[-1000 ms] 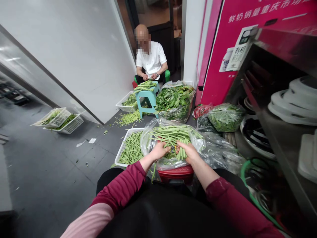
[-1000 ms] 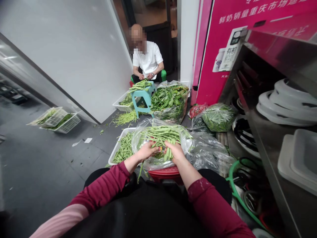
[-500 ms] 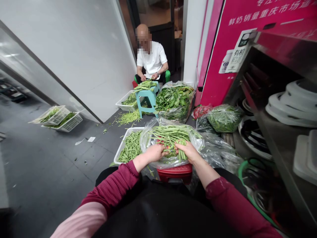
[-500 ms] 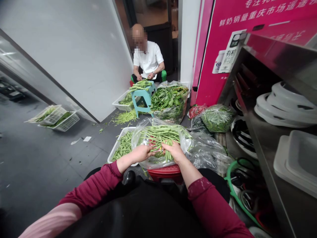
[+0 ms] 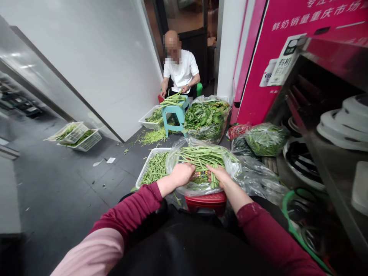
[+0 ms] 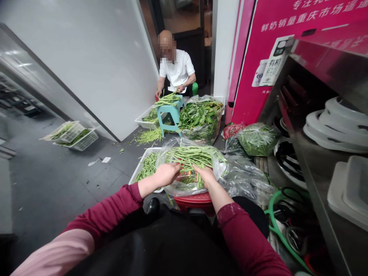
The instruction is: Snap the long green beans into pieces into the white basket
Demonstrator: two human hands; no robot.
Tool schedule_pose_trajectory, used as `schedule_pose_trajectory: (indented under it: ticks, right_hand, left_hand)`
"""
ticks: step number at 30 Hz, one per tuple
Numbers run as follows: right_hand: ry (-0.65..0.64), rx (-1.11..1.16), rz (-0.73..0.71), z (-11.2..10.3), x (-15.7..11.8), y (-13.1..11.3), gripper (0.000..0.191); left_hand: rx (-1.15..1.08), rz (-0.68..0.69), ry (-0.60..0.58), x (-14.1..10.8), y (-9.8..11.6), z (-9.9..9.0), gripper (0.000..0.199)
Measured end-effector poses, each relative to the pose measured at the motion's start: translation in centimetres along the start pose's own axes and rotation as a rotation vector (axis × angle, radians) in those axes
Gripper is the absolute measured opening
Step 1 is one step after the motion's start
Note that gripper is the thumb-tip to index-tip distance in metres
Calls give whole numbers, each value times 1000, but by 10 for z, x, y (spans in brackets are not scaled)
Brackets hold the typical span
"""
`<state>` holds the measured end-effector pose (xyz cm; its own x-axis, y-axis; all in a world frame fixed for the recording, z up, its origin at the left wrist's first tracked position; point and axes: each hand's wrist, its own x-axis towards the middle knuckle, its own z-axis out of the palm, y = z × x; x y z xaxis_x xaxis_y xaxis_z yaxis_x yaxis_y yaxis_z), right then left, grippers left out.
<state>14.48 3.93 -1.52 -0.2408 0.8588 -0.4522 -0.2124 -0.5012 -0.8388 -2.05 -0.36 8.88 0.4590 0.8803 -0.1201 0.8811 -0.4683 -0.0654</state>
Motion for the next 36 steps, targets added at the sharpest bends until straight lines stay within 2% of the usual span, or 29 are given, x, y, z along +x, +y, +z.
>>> schedule_pose_trajectory:
  ticks: [3,5,7,9,11,16,18,21,25,29,33,36]
  right_hand:
    - [-247,115,177,4,-9,-1,27]
    - [-436,95,225,6,-17,-2,29]
    - [-528,78,231,5,-23,-4,30]
    - [-556,97,189,3,-28,-6,29]
    - [-565,127,133,-1,-31,-8,28]
    - [-610,126,95,-8,-37,-13,23]
    - [-627,104,96,-7,-39,-13,23]
    - [-634,91,116,-3,-41,-11,26]
    - [-553,151,141,1,-37,-10,19]
    - [-273,277,89,1,-25,-7,15]
    - [21,286,52,-3,-7,-2,13]
    - [86,280,55,-7,-2,-2,13]
  left_hand:
    - [28,129,-10,7,-9,14,17]
    - [40,177,-6,14,-7,20,17]
    - [30,208,7,19,-5,21,17]
    - [-2,222,35,23,-9,17,15]
    - [-85,215,46,22,-23,9,18]
    - [-630,174,-120,8,-74,-12,26]
    - [-772,154,-146,6,-79,-18,26]
    - [-707,160,-114,11,-68,-22,23]
    - [-424,128,-28,19,-60,-21,23]
    - [-252,-14,11,9,-62,-16,27]
    - [-168,95,87,-14,-35,-21,33]
    - [-158,173,136,-25,-11,-36,35]
